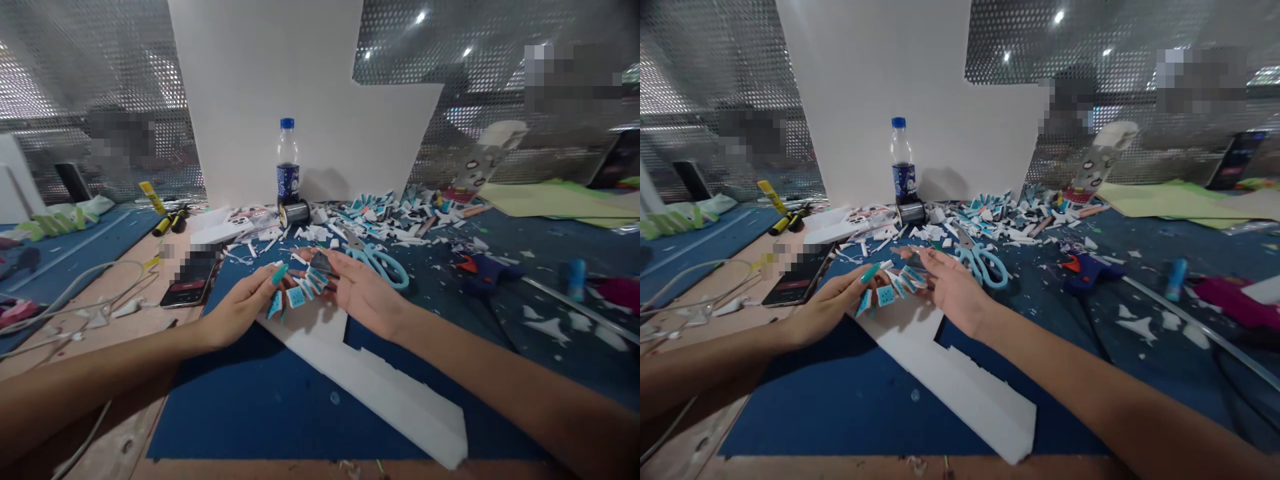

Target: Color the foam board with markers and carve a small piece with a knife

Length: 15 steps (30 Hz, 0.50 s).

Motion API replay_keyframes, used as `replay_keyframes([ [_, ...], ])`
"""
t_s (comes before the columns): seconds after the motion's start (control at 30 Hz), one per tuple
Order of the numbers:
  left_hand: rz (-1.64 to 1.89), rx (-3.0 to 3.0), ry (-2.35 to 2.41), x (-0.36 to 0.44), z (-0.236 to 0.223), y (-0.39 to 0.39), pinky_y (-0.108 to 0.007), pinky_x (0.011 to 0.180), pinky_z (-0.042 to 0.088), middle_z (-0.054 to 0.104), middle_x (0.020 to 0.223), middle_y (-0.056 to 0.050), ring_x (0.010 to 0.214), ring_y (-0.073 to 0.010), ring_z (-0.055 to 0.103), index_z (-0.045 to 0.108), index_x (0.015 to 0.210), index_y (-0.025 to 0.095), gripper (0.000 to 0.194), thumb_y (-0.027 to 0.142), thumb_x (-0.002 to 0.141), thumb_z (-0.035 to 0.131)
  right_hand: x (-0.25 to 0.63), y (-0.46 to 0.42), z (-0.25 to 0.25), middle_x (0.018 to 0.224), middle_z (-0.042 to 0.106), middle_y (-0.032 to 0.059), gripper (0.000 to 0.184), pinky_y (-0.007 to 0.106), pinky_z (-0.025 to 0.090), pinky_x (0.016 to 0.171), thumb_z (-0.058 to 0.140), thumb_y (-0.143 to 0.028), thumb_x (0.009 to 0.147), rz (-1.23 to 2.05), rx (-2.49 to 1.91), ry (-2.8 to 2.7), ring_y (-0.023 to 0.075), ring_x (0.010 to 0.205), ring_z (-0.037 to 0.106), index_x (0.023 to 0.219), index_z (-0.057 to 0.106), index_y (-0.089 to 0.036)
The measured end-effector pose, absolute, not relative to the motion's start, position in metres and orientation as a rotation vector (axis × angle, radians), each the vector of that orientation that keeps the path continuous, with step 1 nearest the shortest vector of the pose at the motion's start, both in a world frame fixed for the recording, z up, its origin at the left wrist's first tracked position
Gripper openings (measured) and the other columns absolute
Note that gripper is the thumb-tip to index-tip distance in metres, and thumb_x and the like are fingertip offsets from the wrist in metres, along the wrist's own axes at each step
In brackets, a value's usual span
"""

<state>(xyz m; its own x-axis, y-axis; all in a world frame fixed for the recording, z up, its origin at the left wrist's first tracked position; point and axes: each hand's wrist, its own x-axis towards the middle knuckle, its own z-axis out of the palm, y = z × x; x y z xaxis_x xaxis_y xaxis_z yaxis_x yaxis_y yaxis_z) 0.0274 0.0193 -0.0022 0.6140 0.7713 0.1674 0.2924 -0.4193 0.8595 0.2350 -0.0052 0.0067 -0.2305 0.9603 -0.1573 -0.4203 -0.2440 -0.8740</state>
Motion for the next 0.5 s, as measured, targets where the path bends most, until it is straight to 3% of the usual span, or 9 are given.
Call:
replay_keyframes([
  [0.2,0.731,2.032,0.970,0.026,-0.017,0.030,-0.026,0.069,0.040,0.047,0.076,0.001,0.071,-0.0136,0.045,0.047,0.082,0.018,0.033,0.043,0.094,0.030,0.254,0.010,0.004,0.132,0.053,0.0020,0.028,0.036,0.053,0.084,0.039,-0.036,0.095,1.472,-0.771,-0.957,0.0174,0.101,0.058,0.106,0.061,-0.025],
  [0.37,0.684,2.028,1.016,0.025,-0.018,0.030,-0.034,0.086,0.042,0.055,0.106,-0.008,0.096,-0.0198,0.051,0.046,0.108,0.017,0.031,0.041,0.093,0.033,0.264,0.016,0.008,0.140,0.046,-0.0012,0.029,0.036,0.048,0.092,0.035,-0.036,0.096,1.393,-0.798,-1.065,0.0175,0.114,0.055,0.110,0.058,-0.027],
  [0.5,0.640,2.057,0.995,0.024,-0.016,0.024,-0.040,0.093,0.041,0.052,0.120,-0.011,0.108,-0.0234,0.050,0.044,0.115,0.018,0.034,0.042,0.093,0.035,0.270,0.016,0.015,0.141,0.045,0.0008,0.031,0.038,0.050,0.092,0.036,-0.039,0.095,1.368,-0.869,-1.115,0.0194,0.110,0.058,0.116,0.055,-0.027],
])
